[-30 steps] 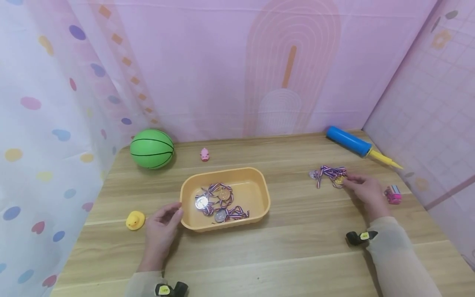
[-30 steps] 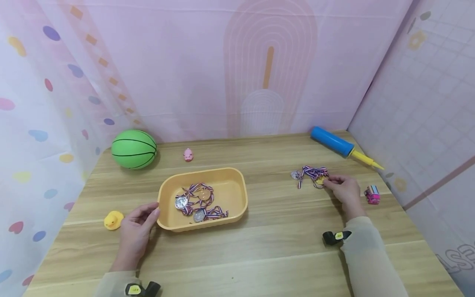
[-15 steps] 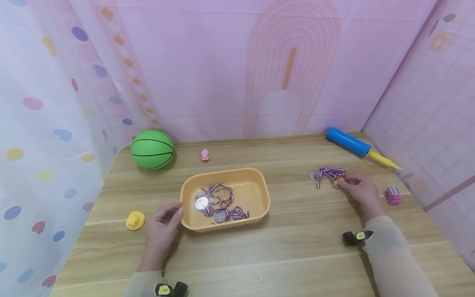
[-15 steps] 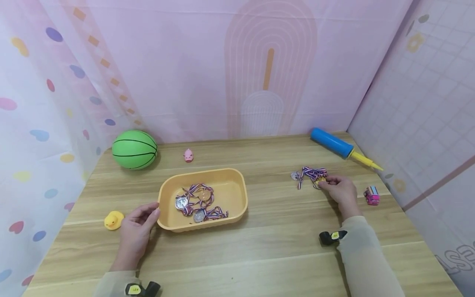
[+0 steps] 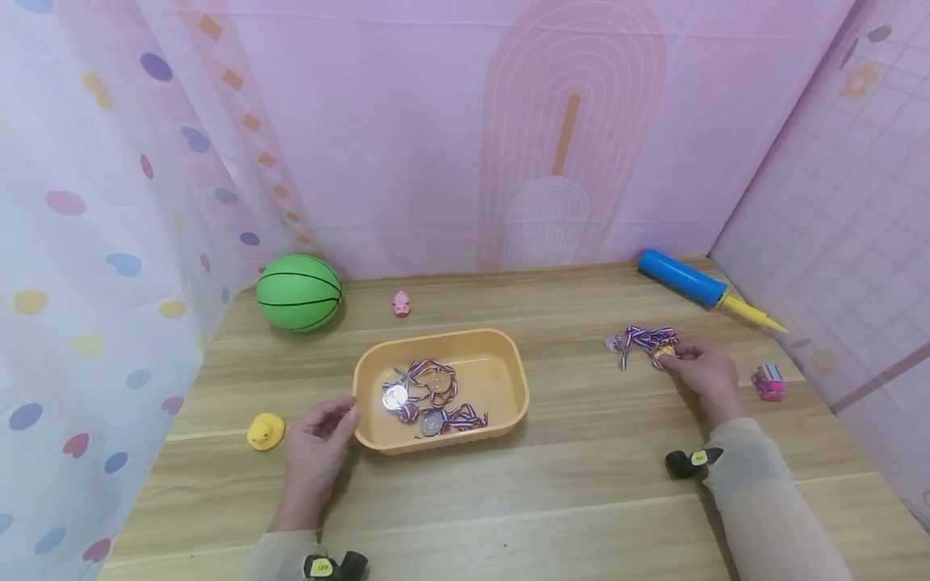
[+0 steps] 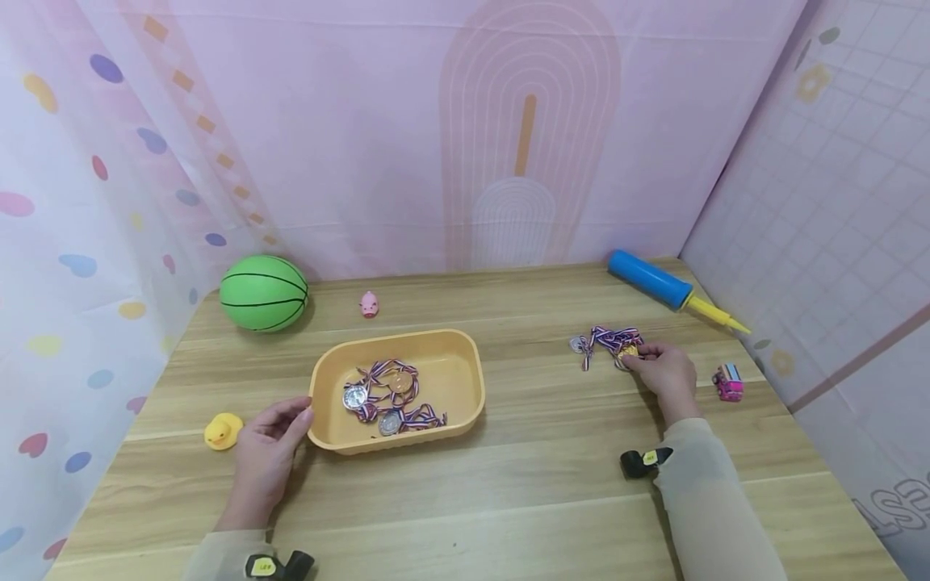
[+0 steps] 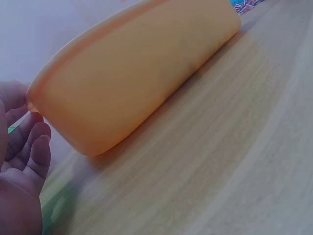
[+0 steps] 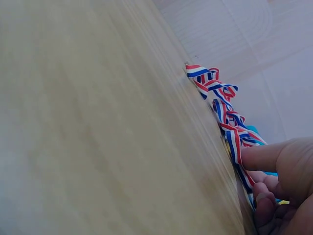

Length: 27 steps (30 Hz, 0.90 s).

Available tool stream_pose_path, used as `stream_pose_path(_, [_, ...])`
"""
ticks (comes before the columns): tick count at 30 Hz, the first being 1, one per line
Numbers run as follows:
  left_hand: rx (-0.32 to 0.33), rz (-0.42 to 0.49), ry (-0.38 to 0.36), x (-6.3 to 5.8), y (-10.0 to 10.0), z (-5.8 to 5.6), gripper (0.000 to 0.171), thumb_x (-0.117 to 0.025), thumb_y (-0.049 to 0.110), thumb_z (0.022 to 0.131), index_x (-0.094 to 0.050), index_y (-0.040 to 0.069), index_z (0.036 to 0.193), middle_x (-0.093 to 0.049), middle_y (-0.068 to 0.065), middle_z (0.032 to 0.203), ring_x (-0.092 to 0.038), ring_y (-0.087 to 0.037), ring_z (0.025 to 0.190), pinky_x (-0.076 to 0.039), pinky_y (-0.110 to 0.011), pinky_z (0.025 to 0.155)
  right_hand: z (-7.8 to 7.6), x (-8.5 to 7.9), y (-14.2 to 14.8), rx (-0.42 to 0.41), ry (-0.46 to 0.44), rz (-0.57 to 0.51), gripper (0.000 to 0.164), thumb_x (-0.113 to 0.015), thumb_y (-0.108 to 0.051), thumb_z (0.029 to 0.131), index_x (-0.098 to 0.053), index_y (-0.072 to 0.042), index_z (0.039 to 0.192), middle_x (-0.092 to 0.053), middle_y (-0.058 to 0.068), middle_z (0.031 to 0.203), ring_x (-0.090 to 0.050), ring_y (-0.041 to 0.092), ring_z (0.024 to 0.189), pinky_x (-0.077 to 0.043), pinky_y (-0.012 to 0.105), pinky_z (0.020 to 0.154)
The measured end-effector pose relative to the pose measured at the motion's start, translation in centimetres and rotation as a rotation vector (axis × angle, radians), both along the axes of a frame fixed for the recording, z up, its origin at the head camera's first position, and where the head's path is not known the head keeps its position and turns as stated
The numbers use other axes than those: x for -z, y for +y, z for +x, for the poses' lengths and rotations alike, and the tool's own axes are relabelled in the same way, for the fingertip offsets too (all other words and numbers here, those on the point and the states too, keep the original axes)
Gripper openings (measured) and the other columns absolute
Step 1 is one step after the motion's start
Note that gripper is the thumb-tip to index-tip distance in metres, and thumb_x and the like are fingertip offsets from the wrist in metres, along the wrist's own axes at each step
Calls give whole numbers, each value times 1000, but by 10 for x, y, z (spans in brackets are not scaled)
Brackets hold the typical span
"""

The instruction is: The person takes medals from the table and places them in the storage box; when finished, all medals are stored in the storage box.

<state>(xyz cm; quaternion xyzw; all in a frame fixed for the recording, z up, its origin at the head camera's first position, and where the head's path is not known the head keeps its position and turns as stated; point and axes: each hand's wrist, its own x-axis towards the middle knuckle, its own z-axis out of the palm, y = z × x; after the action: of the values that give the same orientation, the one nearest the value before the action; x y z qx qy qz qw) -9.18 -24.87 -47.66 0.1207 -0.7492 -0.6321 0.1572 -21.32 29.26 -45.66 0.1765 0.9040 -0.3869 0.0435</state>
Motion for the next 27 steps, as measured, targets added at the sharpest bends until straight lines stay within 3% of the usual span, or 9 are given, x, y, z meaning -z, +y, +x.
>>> stream_pose_path(6, [1,-11,5,-1,1,0,26,-71,15,88,-68,0,109,-68,-8,100,-59,-14,89,-50,-17,73,-2,1,1,9,7,-24,55,-73,-36,83,-60,0,122,-59,19,112,-48,30,97,-37,35,73])
stream_pose_path(13, [-10,-26,10,1,1,0,24,-71,14,88,-68,0,108,-69,-3,97,-60,-13,88,-50,-17,73,-1,2,5,4,12,-69,52,-74,-34,83,-59,2,117,-53,25,125,-46,37,108,-38,41,80])
stream_pose_path(20, [-2,-12,4,-1,1,0,26,-71,15,88,-68,0,109,-68,-1,97,-59,-14,88,-50,-17,72,4,5,13,0,50,-241,53,-72,-36,85,-57,0,121,-53,16,121,-44,23,103,-39,30,79])
stream_pose_path(27, [8,-18,-6,-4,2,1,27,-71,17,89,-68,1,110,-68,-7,101,-59,-13,90,-50,-17,73,7,-1,16,74,-31,-445,45,-70,-37,88,-57,-10,121,-55,-3,107,-52,9,92,-46,24,77])
